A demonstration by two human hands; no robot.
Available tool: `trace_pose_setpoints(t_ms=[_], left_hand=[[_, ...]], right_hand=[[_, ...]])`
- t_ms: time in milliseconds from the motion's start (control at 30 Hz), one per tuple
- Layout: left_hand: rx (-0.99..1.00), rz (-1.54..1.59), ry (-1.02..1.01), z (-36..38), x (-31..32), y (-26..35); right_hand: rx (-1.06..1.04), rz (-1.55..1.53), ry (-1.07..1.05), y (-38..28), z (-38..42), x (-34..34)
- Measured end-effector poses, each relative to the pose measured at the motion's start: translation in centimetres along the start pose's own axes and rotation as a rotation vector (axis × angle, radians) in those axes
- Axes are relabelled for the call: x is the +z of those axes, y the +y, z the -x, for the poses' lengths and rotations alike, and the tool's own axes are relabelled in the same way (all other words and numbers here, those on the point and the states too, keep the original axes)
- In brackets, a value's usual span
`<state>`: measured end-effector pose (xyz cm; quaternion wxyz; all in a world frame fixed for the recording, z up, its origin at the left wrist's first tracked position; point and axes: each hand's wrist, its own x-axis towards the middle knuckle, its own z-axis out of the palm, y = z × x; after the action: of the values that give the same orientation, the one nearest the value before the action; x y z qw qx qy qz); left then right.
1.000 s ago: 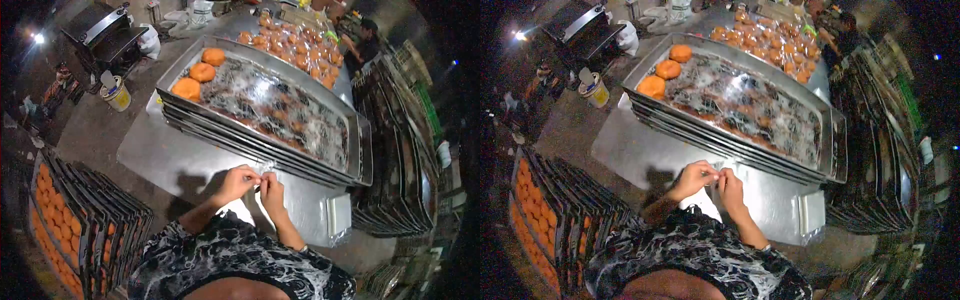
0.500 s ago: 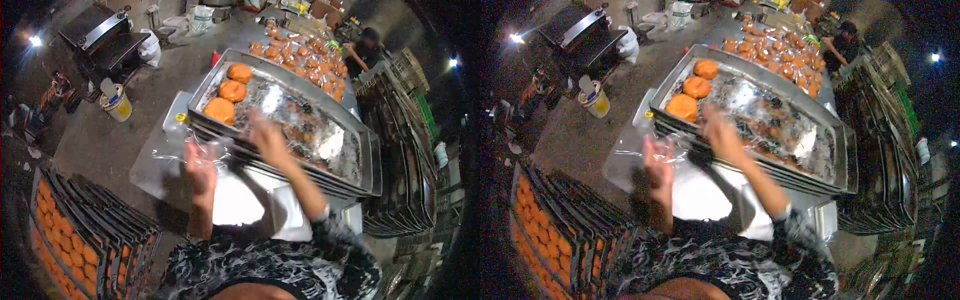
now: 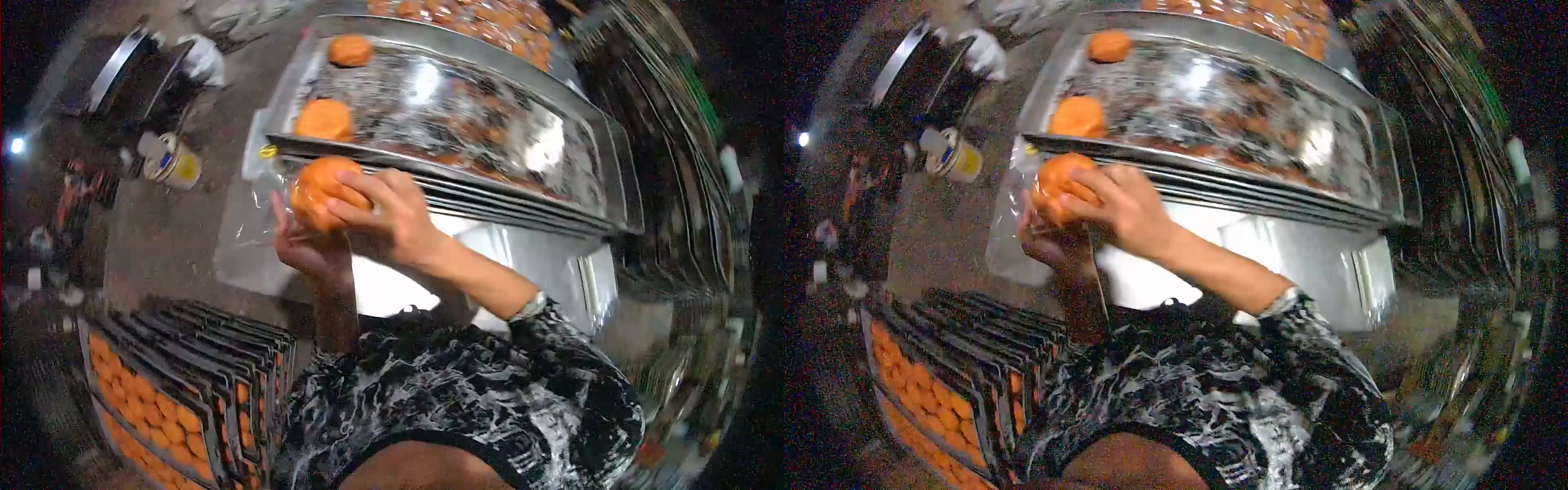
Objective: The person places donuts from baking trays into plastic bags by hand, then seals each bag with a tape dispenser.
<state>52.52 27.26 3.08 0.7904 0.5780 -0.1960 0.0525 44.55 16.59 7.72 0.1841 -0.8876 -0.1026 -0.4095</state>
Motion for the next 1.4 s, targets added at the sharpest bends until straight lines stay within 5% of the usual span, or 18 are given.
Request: trace_pose_setpoints(t_ms=[100,167,233,300,367,433,500,633,700,767,833,900,933,967,1067,1133,1300,1400], left_hand=[[-0.659,0.761,0.007,1.6,4.7,2.3],[-0.522,0.701,0.041,4.7,8.7,1.7],[-0.631,0.543,-0.290,7.4,10.8,0.6],[-0.696,0.953,-0.250,5.9,8.3,-1.0],[-1.250,1.062,-0.666,4.8,7.3,0.1],[-1.191,0.718,-0.441,6.7,7.5,-2.7],[-0.839,0.190,-0.781,9.3,7.8,-3.5],[-0.581,0.331,-1.375,14.2,7.3,-9.6],[-0.297,-0.383,-1.419,21.4,5.8,-16.1],[-0.228,-0.391,-1.425,21.2,5.3,-15.8],[-0.113,-0.390,-1.457,19.2,0.3,-14.7],[-0.006,-0.397,-1.484,17.5,-5.5,-14.6],[0.030,-0.406,-1.494,17.1,-6.3,-13.9],[0.065,-0.412,-1.501,16.5,-3.1,-15.5],[0.114,-0.437,-1.506,15.3,-2.7,-17.5],[-0.871,-0.112,-1.086,16.0,-1.6,-16.9],[-0.729,-0.340,-1.315,14.0,1.4,-10.5],[-0.413,-0.283,-1.302,14.1,1.8,-8.8]], right_hand=[[0.219,-0.142,0.088,0.8,4.7,-1.3],[0.269,-0.023,0.170,1.8,6.9,-3.1],[0.350,0.125,0.240,2.6,7.9,-4.7],[0.298,0.094,0.215,1.9,6.5,-2.7],[0.605,-0.632,0.520,0.9,9.5,-2.6],[0.740,-0.156,0.667,0.5,9.8,-3.2],[1.118,-0.461,0.311,2.8,10.4,-6.4],[0.714,0.214,0.313,10.4,4.5,-12.1],[0.588,-0.019,0.511,14.0,-2.1,-13.8],[0.393,0.185,0.280,15.5,-3.1,-12.3],[0.442,-0.181,0.271,8.5,0.3,-8.6],[0.598,-0.327,-0.095,2.8,7.4,-5.0],[1.112,-1.182,-0.107,1.0,12.4,-2.7],[0.887,-0.568,-0.301,-1.1,18.2,-2.5],[0.946,-0.486,-0.463,-3.1,25.6,0.2],[0.960,-0.493,-0.269,-2.7,25.0,-0.7],[1.075,-0.301,-0.407,-4.0,24.7,-2.8],[1.361,-0.318,0.019,-5.9,23.2,-0.8]])
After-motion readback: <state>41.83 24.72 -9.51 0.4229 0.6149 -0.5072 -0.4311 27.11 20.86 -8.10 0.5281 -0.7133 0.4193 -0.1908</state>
